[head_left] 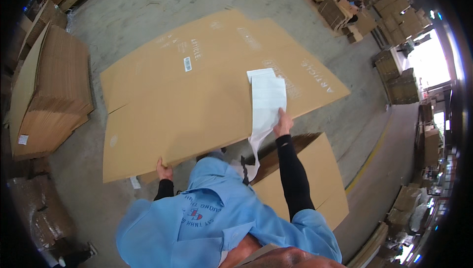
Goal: The person repeatedly peels barcode labels from a sheet and affixes them to large flat cardboard panels. They handle the panels by lifting and repositioning them, then apply labels to different locations on each panel.
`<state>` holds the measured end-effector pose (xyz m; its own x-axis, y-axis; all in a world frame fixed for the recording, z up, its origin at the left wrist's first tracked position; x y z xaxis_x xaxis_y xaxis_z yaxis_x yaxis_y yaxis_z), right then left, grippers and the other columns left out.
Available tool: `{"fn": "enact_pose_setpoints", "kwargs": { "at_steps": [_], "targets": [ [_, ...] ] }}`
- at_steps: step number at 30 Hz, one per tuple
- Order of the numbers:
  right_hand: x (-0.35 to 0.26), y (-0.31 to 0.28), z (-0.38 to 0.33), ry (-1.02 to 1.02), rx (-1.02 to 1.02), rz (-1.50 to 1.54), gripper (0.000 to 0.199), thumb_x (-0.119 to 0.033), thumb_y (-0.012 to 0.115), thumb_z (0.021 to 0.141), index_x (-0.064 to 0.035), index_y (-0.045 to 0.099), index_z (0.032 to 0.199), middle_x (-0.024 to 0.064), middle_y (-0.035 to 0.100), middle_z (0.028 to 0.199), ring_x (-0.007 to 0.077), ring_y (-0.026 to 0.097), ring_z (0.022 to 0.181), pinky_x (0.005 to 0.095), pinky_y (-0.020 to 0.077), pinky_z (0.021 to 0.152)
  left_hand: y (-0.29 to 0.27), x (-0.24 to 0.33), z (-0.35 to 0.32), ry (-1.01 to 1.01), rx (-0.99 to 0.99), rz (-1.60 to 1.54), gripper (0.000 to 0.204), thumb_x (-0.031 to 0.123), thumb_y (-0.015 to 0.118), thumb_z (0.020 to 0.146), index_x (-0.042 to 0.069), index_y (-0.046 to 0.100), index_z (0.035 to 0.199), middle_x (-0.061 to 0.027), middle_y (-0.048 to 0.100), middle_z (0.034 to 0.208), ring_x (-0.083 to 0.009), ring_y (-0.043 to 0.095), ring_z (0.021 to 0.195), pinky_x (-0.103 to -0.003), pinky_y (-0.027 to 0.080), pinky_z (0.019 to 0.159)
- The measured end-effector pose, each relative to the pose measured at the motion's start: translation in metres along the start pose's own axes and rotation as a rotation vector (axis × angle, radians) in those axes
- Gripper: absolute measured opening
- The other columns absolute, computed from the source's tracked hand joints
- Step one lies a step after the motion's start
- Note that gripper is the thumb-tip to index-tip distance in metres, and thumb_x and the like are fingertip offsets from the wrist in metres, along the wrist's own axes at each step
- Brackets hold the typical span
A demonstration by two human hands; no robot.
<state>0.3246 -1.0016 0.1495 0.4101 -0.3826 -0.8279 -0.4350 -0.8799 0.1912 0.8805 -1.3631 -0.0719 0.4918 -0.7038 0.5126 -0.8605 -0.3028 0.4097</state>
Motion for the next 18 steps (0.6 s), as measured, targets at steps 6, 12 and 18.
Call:
{"fn": "enact_pose_setpoints", "kwargs": {
  "at_steps": [6, 12, 18],
  "targets": [
    [-0.033, 0.013, 0.014, -0.149, -0.174, -0.199, 0.014, -0.003, 0.076, 0.086, 0.0039, 0.069, 0.096, 0.0078, 0.068, 0.096, 0.0170, 0.063, 0.084, 0.0342, 0.0526, 0.074, -0.003, -0.059, -0.002, -0.096, -0.102, -0.080, 0.035, 0.026, 0.063, 0.100, 0.008, 0.059, 0.130, -0.0062, 0.067, 0.124, -0.0236, 0.065, 0.112, -0.040, 0.054, 0.095],
    [0.002, 0.002, 0.081, -0.067, -0.293, -0.171, 0.020, -0.007, 0.075, 0.088, 0.0056, 0.068, 0.101, 0.0085, 0.070, 0.096, 0.0185, 0.065, 0.085, 0.0329, 0.0537, 0.076, -0.018, -0.138, 0.018, -0.111, -0.057, -0.098, 0.037, 0.034, 0.068, 0.097, 0.013, 0.060, 0.127, -0.0034, 0.068, 0.119, -0.0223, 0.065, 0.110, -0.040, 0.054, 0.090],
    [0.034, -0.021, 0.102, -0.039, -0.338, -0.382, 0.025, -0.008, 0.071, 0.091, 0.0060, 0.067, 0.112, 0.0119, 0.071, 0.106, 0.0198, 0.068, 0.090, 0.0338, 0.0549, 0.081, -0.031, -0.186, 0.022, -0.258, 0.063, -0.057, 0.052, 0.038, 0.066, 0.098, 0.010, 0.050, 0.139, -0.0099, 0.056, 0.139, -0.0281, 0.055, 0.127, -0.046, 0.050, 0.104]
  ]
}}
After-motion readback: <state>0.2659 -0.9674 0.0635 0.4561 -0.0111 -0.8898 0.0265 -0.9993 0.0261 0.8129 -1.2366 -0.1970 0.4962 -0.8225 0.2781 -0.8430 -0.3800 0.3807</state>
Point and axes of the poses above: each hand's wrist, its own z-axis towards the middle knuckle, its own y-axis out of the palm, x = y × z, the point moved 10 cm from there along z, towards the middle knuckle
